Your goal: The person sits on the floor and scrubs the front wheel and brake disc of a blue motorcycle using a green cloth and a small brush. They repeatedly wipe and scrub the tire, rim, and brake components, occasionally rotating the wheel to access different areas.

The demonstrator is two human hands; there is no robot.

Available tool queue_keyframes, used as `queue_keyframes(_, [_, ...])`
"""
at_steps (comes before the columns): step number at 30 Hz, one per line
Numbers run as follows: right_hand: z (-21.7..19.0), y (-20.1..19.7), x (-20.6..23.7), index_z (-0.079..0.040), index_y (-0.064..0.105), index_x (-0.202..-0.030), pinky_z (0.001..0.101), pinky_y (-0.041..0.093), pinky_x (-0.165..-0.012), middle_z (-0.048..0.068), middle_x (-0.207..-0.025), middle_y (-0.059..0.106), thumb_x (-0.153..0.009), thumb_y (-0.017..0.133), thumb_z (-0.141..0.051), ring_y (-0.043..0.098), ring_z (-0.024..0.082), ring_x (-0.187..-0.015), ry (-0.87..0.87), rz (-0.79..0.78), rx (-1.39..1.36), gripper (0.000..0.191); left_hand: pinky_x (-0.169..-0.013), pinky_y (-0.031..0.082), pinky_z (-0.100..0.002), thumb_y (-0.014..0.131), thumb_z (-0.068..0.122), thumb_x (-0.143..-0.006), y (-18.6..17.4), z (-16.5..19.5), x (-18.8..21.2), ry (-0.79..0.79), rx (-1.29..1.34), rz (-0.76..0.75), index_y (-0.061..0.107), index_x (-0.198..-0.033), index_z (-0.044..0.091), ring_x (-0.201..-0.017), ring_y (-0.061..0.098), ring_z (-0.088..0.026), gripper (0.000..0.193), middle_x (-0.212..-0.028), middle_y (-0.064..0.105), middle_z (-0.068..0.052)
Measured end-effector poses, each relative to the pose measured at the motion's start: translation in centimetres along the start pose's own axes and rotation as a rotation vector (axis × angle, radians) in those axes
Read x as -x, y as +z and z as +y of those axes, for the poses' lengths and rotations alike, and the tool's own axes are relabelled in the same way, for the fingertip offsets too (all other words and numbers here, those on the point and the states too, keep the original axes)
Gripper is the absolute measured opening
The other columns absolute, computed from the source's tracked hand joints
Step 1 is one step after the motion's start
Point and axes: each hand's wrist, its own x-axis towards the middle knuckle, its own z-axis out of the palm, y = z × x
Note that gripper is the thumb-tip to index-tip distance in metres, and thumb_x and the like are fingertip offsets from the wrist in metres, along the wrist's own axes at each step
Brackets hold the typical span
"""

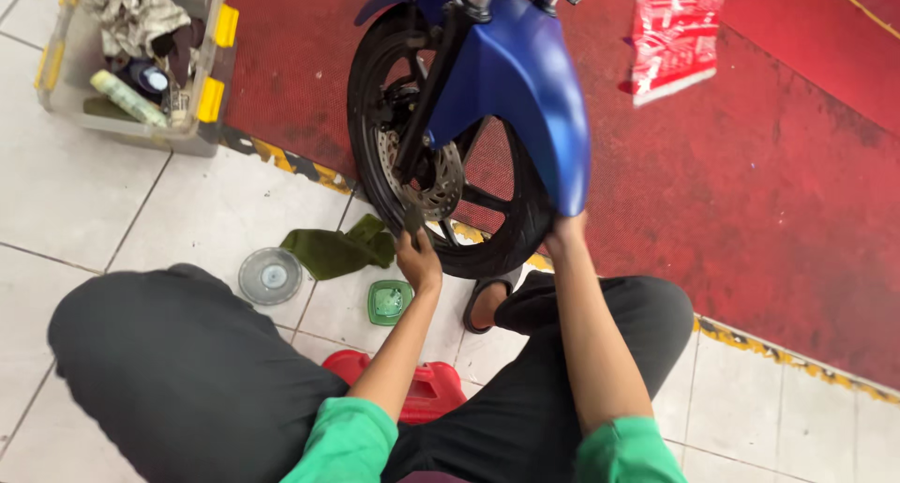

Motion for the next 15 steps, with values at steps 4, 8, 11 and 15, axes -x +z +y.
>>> queue_keyframes(4, [0.9,0.7,0.1,0.004,0.057,-0.138,0.0521,0.058,-0.089,0.025,-0.13,0.064,-0.094,0.056,-0.058,0.066,0.037,-0.106,0.089,-0.116,0.032,0.076,-0.095,0.05,-0.045,0.067,0.025,-0.096,0.2,-1.2,1.4,0.09,-0.081,-0.123,0.07,-0.115,-0.001,-0.108,0.066,-0.039,0.033,-0.115,0.07,-0.02])
queue_keyframes(8, [1.8,1.2,1.4,-0.007,0.05,-0.144,0.0442,0.055,-0.098,0.012,-0.141,0.061,-0.095,0.057,-0.054,0.063,0.025,-0.119,-0.019,-0.067,0.096,0.069,-0.094,0.049,-0.045,0.074,0.031,-0.093,0.9,-0.8,1.5,0.036,-0.186,-0.085,0.07,-0.112,-0.002,-0.11,0.064,-0.039,0.038,-0.119,0.066,-0.021])
queue_keyframes(11, [3.0,1.6,1.6,-0.008,0.048,-0.146,0.0376,0.053,-0.103,0.01,-0.143,0.06,-0.098,0.059,-0.049,0.062,0.02,-0.124,-0.105,-0.075,0.135,0.064,-0.091,0.05,-0.045,0.07,0.031,-0.099,0.4,0.0,1.6,0.144,-0.226,-0.133,0.071,-0.115,0.004,-0.108,0.065,-0.036,0.031,-0.118,0.068,-0.017])
queue_keyframes(15, [4.6,1.1,1.2,-0.004,0.051,-0.143,0.0382,0.055,-0.102,0.013,-0.138,0.063,-0.099,0.058,-0.042,0.064,0.022,-0.12,-0.081,-0.066,0.069,0.058,-0.091,0.05,-0.045,0.069,0.028,-0.099,-1.1,1.5,2.1,0.25,-0.393,-0.279,0.067,-0.138,0.024,-0.106,0.063,-0.03,0.039,-0.116,0.061,-0.014])
